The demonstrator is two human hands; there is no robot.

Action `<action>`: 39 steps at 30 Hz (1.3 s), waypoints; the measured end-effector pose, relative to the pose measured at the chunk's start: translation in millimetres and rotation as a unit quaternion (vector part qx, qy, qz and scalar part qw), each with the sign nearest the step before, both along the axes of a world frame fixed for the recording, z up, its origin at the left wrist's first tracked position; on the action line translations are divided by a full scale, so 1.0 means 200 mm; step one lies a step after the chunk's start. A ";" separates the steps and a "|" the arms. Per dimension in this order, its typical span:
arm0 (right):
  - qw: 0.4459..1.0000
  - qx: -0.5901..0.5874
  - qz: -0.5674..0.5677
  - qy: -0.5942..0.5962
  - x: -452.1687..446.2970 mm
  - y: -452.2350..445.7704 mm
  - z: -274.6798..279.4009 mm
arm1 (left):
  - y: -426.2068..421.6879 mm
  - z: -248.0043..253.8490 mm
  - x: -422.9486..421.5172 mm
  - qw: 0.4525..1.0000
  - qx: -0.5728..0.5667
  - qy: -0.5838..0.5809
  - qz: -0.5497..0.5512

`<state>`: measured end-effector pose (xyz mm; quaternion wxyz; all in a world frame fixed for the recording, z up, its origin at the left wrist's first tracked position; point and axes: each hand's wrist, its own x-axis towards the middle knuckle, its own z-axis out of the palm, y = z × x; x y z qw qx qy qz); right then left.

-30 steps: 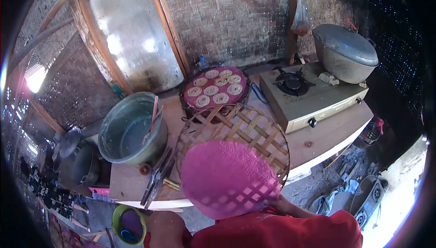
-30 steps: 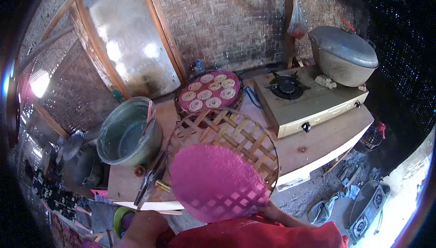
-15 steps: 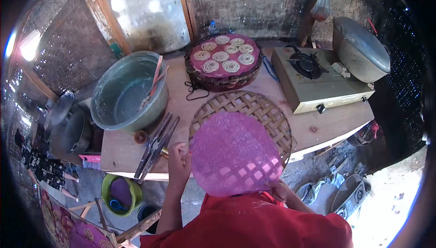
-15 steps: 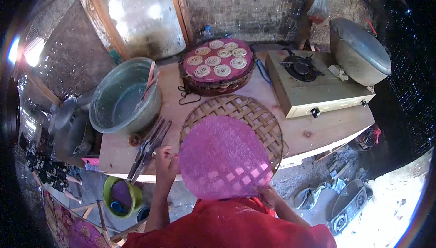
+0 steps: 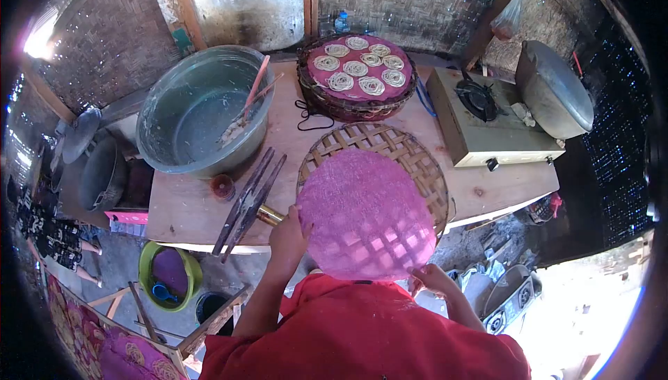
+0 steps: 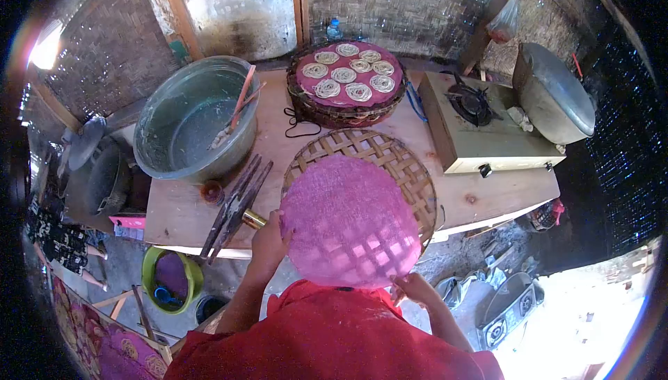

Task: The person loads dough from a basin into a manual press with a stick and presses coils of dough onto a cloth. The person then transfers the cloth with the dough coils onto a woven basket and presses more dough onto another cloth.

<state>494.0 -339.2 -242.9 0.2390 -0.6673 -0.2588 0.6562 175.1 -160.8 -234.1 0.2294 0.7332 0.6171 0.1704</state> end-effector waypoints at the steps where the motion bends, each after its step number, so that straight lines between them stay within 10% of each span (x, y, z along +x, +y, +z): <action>1: 1.000 0.010 0.001 -0.010 -0.01 0.00 0.01 | 0.01 -0.02 -0.02 0.999 0.008 0.023 -0.023; 15: 0.950 0.215 -0.098 -0.202 0.16 0.24 -0.10 | 0.22 -0.12 0.14 0.997 0.063 0.005 -0.049; 19: 0.797 0.228 0.015 -0.560 0.31 0.24 -0.24 | 0.04 -0.07 0.01 0.977 0.169 -0.116 -0.055; 21: 0.772 0.176 -0.036 -0.610 0.17 0.31 -0.06 | -0.07 -0.27 -0.05 0.850 0.048 -0.506 0.137; 22: 0.768 0.233 -0.052 -0.594 0.14 0.33 -0.01 | -0.15 -0.30 -0.12 0.850 0.056 -0.502 0.153; 24: 0.780 0.300 -0.058 -0.546 0.12 0.42 0.02 | -0.28 -0.31 -0.25 0.552 -0.083 -0.752 0.351; 27: 0.685 0.460 -0.016 -0.565 0.05 0.57 -0.03 | -0.22 -0.24 -0.40 0.522 0.084 -0.745 0.408; 28: 0.755 0.453 -0.050 -0.472 -0.03 0.62 0.01 | -0.20 -0.43 -0.50 0.719 0.087 -0.596 0.346; 30: 0.815 0.388 0.006 -0.430 -0.11 0.69 0.03 | -0.09 -0.38 -0.51 0.542 0.090 -0.745 0.378; 32: 0.813 0.430 0.037 -0.392 -0.25 0.72 0.05 | -0.02 -0.46 -0.50 0.517 0.110 -0.740 0.416; 34: 0.765 0.510 0.068 -0.389 -0.39 0.72 0.09 | -0.04 -0.23 -0.45 0.529 0.208 -0.708 0.418; 36: 0.800 0.482 0.083 -0.347 -0.44 0.71 0.09 | -0.02 -0.20 -0.47 0.655 0.237 -0.621 0.359; 39: 0.826 0.473 0.109 -0.287 -0.43 0.73 -0.02 | 0.00 0.05 -0.45 0.659 0.347 -0.620 0.246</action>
